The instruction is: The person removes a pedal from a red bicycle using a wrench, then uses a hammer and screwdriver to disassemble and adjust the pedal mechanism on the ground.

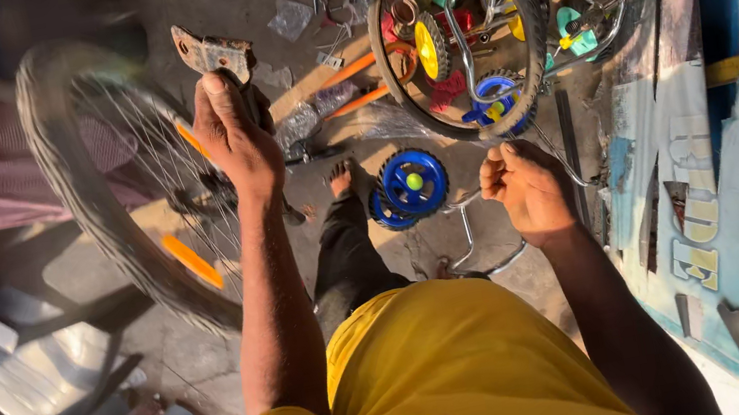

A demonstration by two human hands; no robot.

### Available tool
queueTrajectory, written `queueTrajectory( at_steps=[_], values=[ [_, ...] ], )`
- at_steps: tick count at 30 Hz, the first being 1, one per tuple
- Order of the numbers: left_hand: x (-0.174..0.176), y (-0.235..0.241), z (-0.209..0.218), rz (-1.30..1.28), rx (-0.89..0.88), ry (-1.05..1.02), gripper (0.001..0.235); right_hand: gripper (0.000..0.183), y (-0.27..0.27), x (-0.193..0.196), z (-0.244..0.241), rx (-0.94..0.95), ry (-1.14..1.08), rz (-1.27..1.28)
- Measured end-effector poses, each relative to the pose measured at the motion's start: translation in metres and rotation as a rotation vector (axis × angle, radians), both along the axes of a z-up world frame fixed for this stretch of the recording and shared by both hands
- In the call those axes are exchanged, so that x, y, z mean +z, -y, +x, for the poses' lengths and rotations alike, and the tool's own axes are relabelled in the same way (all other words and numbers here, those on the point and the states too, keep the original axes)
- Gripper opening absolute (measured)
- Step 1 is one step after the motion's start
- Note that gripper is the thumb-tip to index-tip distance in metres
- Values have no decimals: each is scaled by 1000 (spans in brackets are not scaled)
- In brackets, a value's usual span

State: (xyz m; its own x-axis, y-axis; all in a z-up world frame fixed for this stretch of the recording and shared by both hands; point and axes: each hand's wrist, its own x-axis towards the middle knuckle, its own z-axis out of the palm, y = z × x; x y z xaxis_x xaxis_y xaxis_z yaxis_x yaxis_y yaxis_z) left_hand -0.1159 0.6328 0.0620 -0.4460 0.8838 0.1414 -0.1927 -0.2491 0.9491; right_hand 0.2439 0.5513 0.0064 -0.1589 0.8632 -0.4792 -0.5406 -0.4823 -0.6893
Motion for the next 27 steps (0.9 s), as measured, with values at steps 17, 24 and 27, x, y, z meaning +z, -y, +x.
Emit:
queueTrajectory(
  at_steps=[17, 24, 27],
  values=[
    [-8, -143, 15, -128, -378, -418, 54, 19, -103, 78, -83, -127, 159, 126],
    [20, -143, 37, 1, -577, -619, 52, 20, -100, 58, -72, -214, 89, 189],
    [24, -158, 28, -65, -552, -631, 51, 20, -108, 59, -77, -257, 94, 165]
  ],
)
